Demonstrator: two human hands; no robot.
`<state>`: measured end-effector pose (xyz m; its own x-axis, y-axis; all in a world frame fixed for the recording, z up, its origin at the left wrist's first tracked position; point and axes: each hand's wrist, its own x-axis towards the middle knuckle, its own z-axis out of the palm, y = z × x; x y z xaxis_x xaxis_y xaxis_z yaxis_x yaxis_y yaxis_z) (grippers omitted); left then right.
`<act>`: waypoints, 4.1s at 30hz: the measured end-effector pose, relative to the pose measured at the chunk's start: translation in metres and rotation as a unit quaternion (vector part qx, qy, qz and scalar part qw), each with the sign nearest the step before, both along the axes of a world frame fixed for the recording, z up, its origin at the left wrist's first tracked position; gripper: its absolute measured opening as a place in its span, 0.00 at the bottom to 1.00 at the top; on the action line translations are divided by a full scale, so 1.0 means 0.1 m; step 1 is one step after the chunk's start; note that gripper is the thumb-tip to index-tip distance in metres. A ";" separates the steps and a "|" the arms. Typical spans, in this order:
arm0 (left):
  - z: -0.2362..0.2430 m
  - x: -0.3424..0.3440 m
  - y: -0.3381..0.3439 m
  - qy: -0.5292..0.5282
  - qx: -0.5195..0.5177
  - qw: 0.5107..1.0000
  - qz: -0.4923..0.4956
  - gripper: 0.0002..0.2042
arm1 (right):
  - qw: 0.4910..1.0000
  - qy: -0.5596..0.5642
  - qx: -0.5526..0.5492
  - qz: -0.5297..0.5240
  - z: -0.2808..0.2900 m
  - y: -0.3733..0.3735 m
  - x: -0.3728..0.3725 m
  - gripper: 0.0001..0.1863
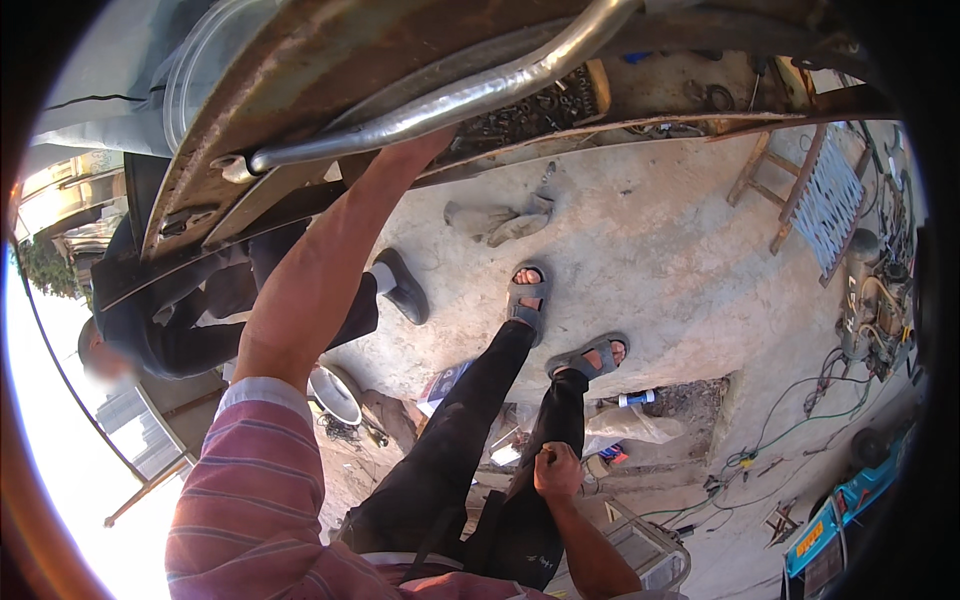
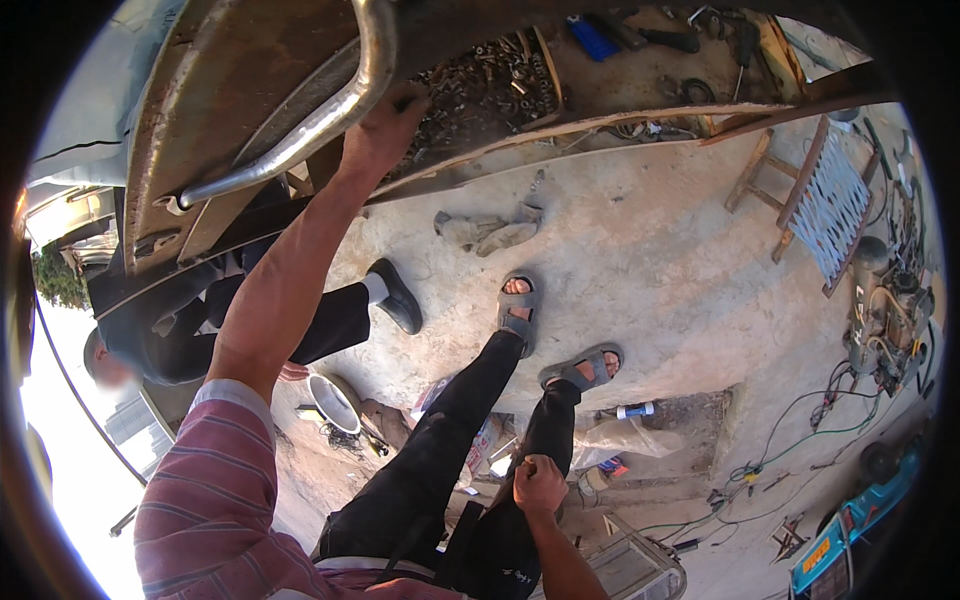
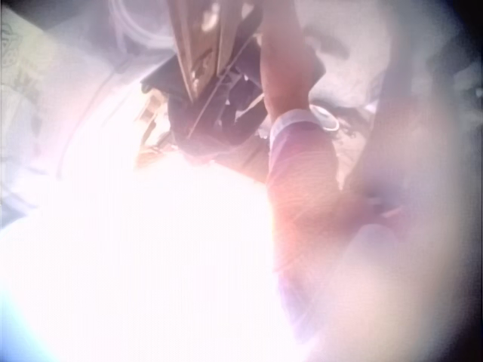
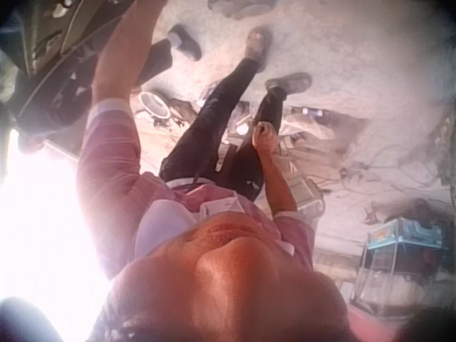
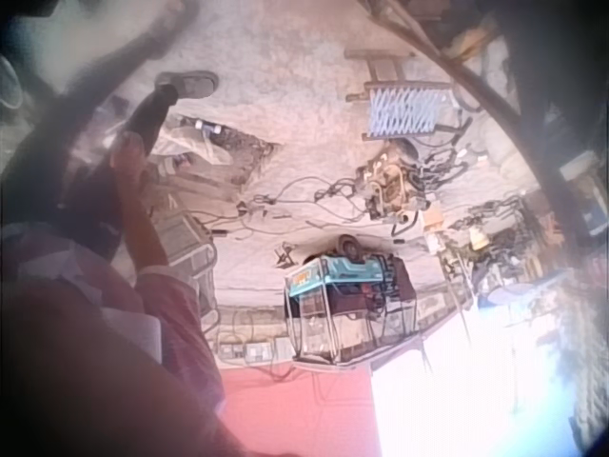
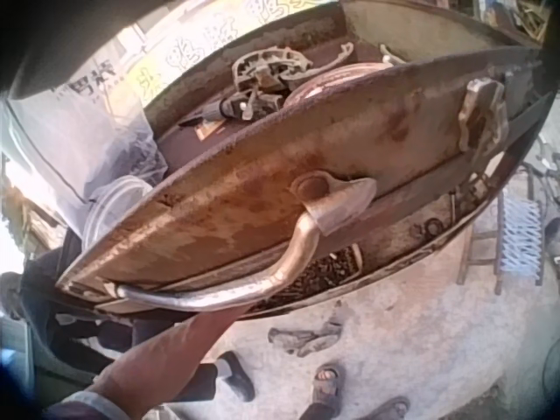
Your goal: The person opens a plastic bag containing zip ties, then uses them to secure wires inside an open electrical box. After fastening the ties, the person closes the box cover and moves to a nearby metal shelf to pick up a small metal part.
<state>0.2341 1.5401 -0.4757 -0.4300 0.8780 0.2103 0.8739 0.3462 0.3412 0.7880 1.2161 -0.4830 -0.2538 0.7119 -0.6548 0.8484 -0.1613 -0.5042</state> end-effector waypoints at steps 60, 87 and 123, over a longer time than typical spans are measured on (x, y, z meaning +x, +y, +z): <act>0.29 0.14 0.06 0.177 -0.022 0.979 -0.097 0.10 | 1.000 0.004 -0.013 -0.026 0.04 -0.05 0.00 0.07; -0.07 -0.24 0.28 0.295 0.031 0.943 -0.152 0.10 | 1.000 0.005 -0.005 -0.013 0.05 -0.01 -0.02 0.06; 0.20 -0.16 0.47 0.085 -0.006 0.996 -0.023 0.16 | 0.999 -0.005 -0.019 -0.032 0.05 -0.07 -0.07 0.06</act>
<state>0.2178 1.5869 -0.4559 -0.3482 0.8988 0.2664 0.9338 0.3074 0.1833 0.7815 1.2095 -0.4779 -0.2021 0.7013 -0.6837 0.8406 -0.2339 -0.4885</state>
